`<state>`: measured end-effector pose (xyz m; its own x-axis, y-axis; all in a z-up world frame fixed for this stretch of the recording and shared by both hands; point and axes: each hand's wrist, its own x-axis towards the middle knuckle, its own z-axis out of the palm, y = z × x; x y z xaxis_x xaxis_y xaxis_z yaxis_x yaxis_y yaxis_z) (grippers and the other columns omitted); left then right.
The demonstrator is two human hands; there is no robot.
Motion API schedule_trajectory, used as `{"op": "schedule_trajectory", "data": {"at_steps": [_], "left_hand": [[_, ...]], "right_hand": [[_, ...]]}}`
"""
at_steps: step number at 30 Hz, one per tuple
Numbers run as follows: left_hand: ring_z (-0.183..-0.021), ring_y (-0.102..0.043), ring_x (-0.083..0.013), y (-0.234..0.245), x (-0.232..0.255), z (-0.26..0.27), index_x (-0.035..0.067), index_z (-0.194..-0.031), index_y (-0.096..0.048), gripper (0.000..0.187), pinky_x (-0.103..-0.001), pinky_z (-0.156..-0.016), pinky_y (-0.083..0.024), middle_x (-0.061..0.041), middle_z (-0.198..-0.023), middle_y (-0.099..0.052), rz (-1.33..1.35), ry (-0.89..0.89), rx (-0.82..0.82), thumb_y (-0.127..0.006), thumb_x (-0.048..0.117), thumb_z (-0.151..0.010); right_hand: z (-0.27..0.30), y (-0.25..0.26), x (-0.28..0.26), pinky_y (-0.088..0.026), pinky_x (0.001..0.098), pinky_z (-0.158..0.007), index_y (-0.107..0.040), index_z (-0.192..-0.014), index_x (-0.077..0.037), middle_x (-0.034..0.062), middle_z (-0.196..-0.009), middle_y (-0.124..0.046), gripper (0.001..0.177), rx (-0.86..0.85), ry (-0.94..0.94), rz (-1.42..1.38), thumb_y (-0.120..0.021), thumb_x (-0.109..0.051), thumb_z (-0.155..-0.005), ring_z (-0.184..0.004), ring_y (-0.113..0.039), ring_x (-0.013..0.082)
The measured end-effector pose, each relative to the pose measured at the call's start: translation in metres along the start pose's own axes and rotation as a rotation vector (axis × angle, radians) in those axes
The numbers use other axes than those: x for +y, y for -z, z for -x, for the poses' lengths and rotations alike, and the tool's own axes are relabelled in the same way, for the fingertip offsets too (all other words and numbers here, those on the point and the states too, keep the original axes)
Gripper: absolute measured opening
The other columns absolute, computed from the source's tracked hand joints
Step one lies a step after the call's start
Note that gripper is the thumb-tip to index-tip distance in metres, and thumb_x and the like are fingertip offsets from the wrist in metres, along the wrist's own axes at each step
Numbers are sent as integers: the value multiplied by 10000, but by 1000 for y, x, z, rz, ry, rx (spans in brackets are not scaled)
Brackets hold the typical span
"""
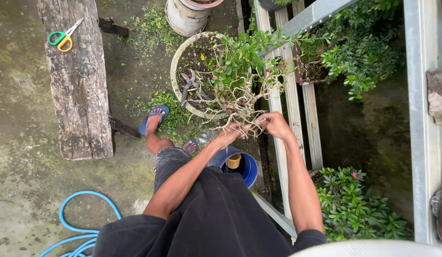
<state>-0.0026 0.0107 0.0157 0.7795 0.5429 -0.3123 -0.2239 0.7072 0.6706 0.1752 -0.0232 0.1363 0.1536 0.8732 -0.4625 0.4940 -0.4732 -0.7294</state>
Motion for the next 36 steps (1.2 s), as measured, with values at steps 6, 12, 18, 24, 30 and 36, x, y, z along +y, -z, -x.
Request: {"op": "schedule_trajectory", "data": {"at_steps": [6,12,18,24,30,36], "left_hand": [[-594,-498,-66,35,-65,-38,93,-777,-689,287,-210,-646,-513,-15,-590,-566,-186,-56,-56,-681,322,-950],[-626,-509,-130,29,-61,-42,74,-804,-713,349,-263,-689,-485,-52,-597,-585,-274,-134,-33,-666,386,-954],[-604,-475,-133,31,-50,-29,134,-801,-716,310,-252,-672,-430,-37,-590,-591,-363,-70,2,-623,372,-978],[-588,-426,-84,7,-25,-18,136,-820,-727,285,-230,-648,-392,-11,-580,-579,-218,-65,2,-648,364,-971],[-606,-409,-92,-3,10,-4,114,-789,-702,282,-230,-664,-346,-10,-558,-537,-179,-30,-9,-709,367,-914],[-587,-426,-100,-2,0,-17,114,-787,-693,270,-230,-646,-351,-4,-546,-534,-221,-44,-49,-714,359,-898]], "right_hand": [[-14,-5,13,-437,329,-631,-750,-861,-29,97,-577,-604,72,39,59,62,-679,-33,-853,-585,-506,173],[20,-19,12,-391,222,-585,-743,-839,-40,32,-571,-593,91,173,-29,-123,-694,-85,-901,-556,-456,70],[32,-42,-1,-407,301,-535,-747,-815,-34,77,-555,-593,98,226,2,45,-661,-26,-862,-524,-487,132],[62,-58,3,-398,229,-539,-785,-875,-93,25,-547,-597,93,251,-104,-90,-692,-93,-872,-546,-475,59],[54,-53,26,-345,219,-558,-773,-901,-51,44,-562,-602,94,189,-150,-248,-687,-87,-889,-548,-417,66],[24,-22,42,-370,228,-562,-768,-877,-53,49,-556,-605,84,112,-60,-127,-689,-34,-855,-539,-431,82]]}}
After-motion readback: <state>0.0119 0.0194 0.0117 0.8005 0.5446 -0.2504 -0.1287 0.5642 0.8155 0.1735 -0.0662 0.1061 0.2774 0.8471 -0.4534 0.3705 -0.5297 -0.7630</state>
